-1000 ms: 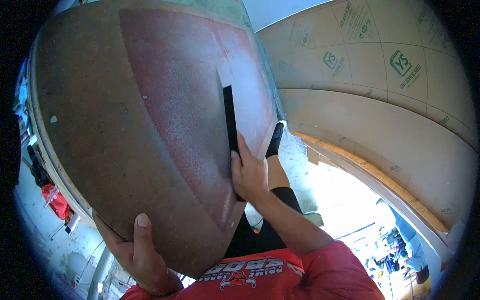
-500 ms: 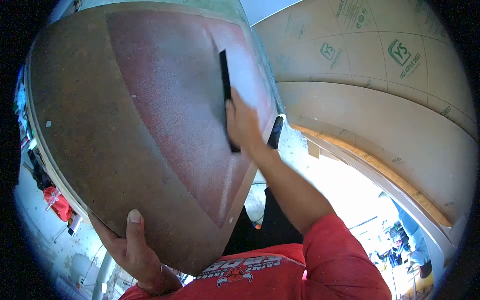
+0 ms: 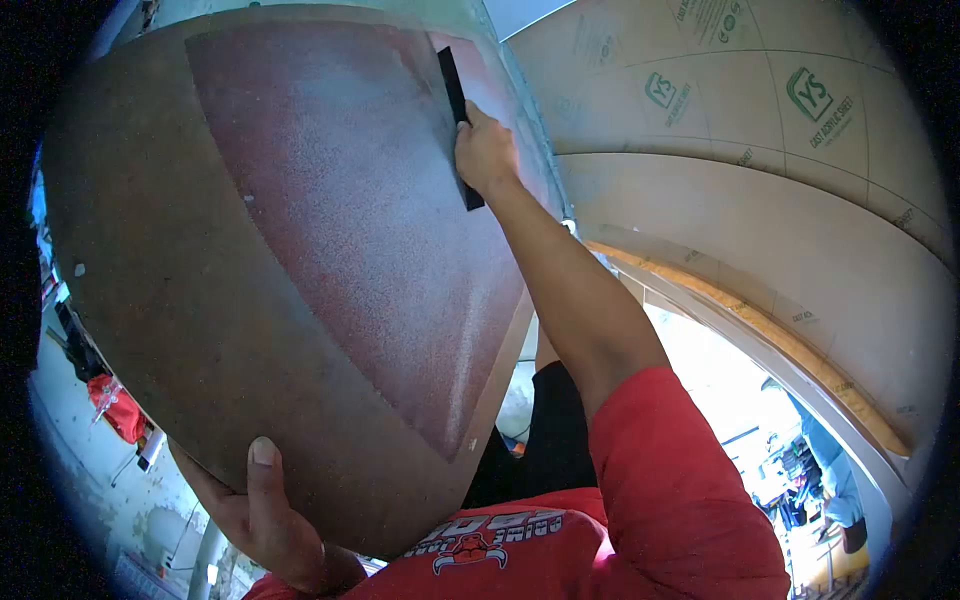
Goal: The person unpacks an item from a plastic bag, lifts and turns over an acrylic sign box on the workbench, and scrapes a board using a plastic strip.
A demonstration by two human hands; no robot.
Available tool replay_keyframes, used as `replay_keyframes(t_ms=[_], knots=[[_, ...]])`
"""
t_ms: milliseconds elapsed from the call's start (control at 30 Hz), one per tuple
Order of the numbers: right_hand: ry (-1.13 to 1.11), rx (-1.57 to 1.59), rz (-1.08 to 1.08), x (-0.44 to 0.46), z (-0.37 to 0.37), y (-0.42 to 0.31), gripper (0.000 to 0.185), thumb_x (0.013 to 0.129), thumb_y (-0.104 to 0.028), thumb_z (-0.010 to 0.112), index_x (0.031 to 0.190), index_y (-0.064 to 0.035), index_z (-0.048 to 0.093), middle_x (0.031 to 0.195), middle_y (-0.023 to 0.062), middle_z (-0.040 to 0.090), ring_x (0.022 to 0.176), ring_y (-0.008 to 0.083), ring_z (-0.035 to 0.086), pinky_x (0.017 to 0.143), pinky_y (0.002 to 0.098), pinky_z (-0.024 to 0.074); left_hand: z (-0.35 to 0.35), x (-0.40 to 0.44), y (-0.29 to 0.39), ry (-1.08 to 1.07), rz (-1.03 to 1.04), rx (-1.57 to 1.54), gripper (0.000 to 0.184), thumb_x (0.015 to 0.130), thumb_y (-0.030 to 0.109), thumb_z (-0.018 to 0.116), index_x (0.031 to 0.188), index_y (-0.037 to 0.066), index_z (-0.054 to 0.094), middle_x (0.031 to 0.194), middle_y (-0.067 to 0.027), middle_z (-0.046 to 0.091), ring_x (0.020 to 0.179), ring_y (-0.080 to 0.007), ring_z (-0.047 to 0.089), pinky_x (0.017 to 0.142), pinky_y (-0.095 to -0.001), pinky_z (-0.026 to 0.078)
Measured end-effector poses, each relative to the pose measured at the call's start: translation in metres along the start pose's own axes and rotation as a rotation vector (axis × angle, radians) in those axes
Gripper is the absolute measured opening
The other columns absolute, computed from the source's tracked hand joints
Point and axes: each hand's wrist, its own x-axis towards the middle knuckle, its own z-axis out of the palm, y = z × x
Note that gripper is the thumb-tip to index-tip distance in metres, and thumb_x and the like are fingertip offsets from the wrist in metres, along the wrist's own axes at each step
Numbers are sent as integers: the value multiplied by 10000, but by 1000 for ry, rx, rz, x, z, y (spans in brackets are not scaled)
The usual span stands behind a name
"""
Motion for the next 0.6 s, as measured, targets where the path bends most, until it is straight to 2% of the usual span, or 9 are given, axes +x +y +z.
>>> replay_keyframes(t_ms=[67, 133, 167, 233, 333, 400, 467, 533, 600], knots=[[-28, 71, -121, -35, -13, -8, 423, 1004, -224, 501, 1370, -22, 567, 1072, 338, 646, 1031, 498, 632, 905, 508, 495, 0, -1, 2, -23, -33, -52, 761, 893, 150, 666, 1535, -35, 301, 1454, -223, 475, 1321, -366, 474, 1140, -461, 343], [-49, 123, -110, -110, -25, -17, 458, 1027, -226, 478, 1446, -41, 495, 991, 337, 654, 970, 501, 652, 861, 539, 517, -5, 1, -3, -57, -39, -66, 760, 891, 143, 667, 1533, -34, 302, 1444, -222, 483, 1318, -360, 475, 1136, -458, 341], [-97, 110, -60, -154, -47, -39, 457, 1024, -205, 494, 1441, -17, 497, 996, 332, 663, 979, 487, 666, 867, 511, 526, -6, 2, -4, -77, -43, -75, 759, 889, 140, 668, 1532, -33, 302, 1439, -221, 487, 1317, -357, 476, 1134, -456, 340], [12, 36, -232, -225, -55, -37, 450, 1018, -179, 511, 1433, -7, 510, 961, 328, 665, 917, 479, 682, 817, 503, 535, -5, 2, -3, -59, -50, -101, 756, 885, 128, 664, 1529, -34, 304, 1433, -217, 491, 1312, -347, 479, 1130, -455, 340], [-150, 137, 65, -241, -71, -62, 442, 1022, -185, 518, 1432, -19, 521, 1186, 343, 633, 1109, 469, 647, 964, 453, 502, 1, -1, 1, -26, -58, -106, 747, 879, 109, 656, 1525, -36, 309, 1428, -212, 493, 1304, -331, 482, 1128, -452, 340], [-152, 96, 170, -183, -56, -60, 429, 1021, -181, 513, 1421, -27, 531, 1105, 345, 646, 1061, 473, 655, 921, 453, 512, 2, -1, 0, -10, -60, -95, 741, 875, 97, 647, 1522, -38, 312, 1427, -210, 493, 1299, -325, 485, 1129, -450, 338], [-95, 131, 102, -115, -27, -38, 408, 1009, -177, 524, 1394, -46, 558, 1046, 341, 649, 1029, 474, 654, 901, 467, 509, -1, 3, -5, 4, -51, -82, 734, 873, 86, 636, 1520, -39, 314, 1426, -209, 494, 1292, -323, 488, 1132, -447, 334], [12, 25, -51, -57, 1, -12, 404, 1003, -205, 514, 1359, -24, 571, 993, 304, 681, 898, 507, 656, 819, 537, 534, -6, 5, -12, -7, -60, -99, 734, 871, 78, 632, 1521, -40, 311, 1422, -211, 498, 1286, -324, 493, 1132, -443, 334], [-10, 42, -34, -18, 9, 1, 409, 1001, -234, 530, 1349, -25, 577, 1041, 287, 694, 907, 487, 674, 840, 524, 535, -10, 8, -15, -36, -67, -111, 731, 872, 76, 630, 1519, -41, 311, 1414, -212, 501, 1278, -325, 497, 1129, -439, 337]])
